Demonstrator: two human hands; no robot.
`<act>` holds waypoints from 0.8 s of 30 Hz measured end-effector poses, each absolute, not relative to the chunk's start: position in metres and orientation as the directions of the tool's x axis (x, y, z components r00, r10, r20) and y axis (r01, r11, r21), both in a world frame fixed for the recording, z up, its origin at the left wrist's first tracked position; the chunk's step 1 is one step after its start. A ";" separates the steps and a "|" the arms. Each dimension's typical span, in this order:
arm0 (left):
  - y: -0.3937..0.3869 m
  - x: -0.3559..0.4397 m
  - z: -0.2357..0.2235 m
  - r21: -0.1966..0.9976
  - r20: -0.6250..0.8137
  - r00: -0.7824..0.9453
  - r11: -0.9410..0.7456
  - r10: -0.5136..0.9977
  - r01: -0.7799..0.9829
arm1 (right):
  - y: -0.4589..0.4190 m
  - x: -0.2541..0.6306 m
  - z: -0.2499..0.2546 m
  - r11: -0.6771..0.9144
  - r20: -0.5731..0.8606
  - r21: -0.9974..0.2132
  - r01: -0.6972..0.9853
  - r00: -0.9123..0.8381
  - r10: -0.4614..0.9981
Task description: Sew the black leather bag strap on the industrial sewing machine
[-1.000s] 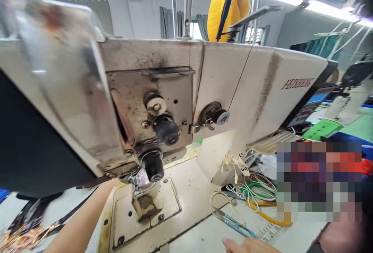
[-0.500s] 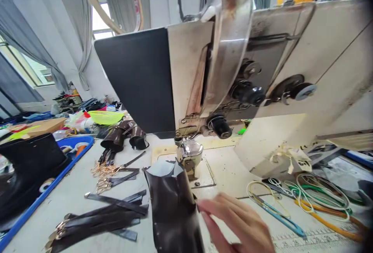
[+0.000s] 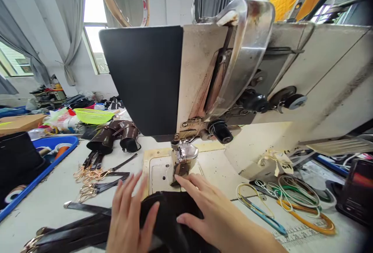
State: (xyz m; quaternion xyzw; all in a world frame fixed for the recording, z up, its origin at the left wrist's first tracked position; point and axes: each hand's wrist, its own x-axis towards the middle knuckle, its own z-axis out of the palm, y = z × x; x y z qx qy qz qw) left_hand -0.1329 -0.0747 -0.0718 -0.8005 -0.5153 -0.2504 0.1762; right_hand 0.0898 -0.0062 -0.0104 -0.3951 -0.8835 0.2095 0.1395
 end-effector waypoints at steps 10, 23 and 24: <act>-0.031 -0.131 -0.034 -0.080 0.616 0.343 -0.377 0.710 0.923 | -0.005 0.104 -0.041 0.022 -0.062 -0.987 0.161 -0.498 0.865; 0.038 -0.135 0.014 0.716 0.028 0.283 -0.217 0.959 0.663 | 0.013 0.099 -0.026 -0.088 -0.038 -0.989 -0.118 -0.371 0.928; 0.045 -0.136 0.020 0.734 0.057 0.255 -0.214 0.965 0.644 | 0.015 0.099 -0.021 -0.041 -0.004 -0.994 -0.104 -0.330 0.944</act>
